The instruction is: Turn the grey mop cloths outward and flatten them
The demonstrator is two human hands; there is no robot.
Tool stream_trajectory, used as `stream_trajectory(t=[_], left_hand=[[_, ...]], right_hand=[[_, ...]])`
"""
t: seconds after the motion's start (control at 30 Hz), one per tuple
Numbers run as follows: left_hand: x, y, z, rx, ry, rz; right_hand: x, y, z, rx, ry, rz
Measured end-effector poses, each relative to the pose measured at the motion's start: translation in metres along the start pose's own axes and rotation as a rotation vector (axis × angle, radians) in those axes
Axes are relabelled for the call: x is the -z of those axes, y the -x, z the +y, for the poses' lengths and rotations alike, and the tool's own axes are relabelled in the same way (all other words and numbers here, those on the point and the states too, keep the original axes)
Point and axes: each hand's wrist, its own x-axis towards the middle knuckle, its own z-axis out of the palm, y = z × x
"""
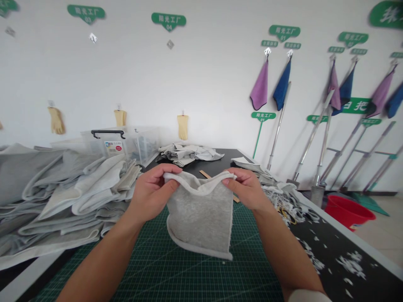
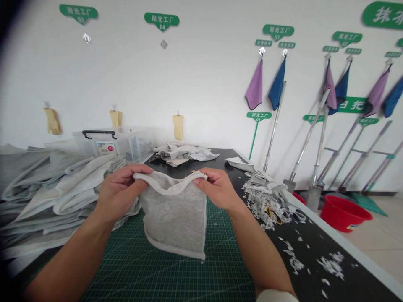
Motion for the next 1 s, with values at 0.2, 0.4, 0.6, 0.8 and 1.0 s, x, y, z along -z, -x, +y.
stream_trajectory(t=[0.2,0.4,0.6,0.8,1.0], left_hand=[[0.001,0.002,0.005,0.012,-0.045,-0.010],[-0.010,0.007,0.005,0.036,-0.230,-0.323],[-0.026,0.013,0.012,-0.089,-0.392,-0.420],[-0.032,0.015,0.015,-0.093,-0.458,-0.457],[-0.034,0.015,0.018,-0.071,-0.442,-0.533]], right_hand=[[0.007,0.000,-0.002,0.043,0.064,-0.141],[-0.013,0.005,-0.009,0.134,0.384,-0.015],[-0.045,0.010,-0.009,0.165,0.598,-0.246],[-0.042,0.012,-0.011,0.226,0.730,-0.153],[-0.038,0.012,-0.009,0.177,0.691,-0.011]])
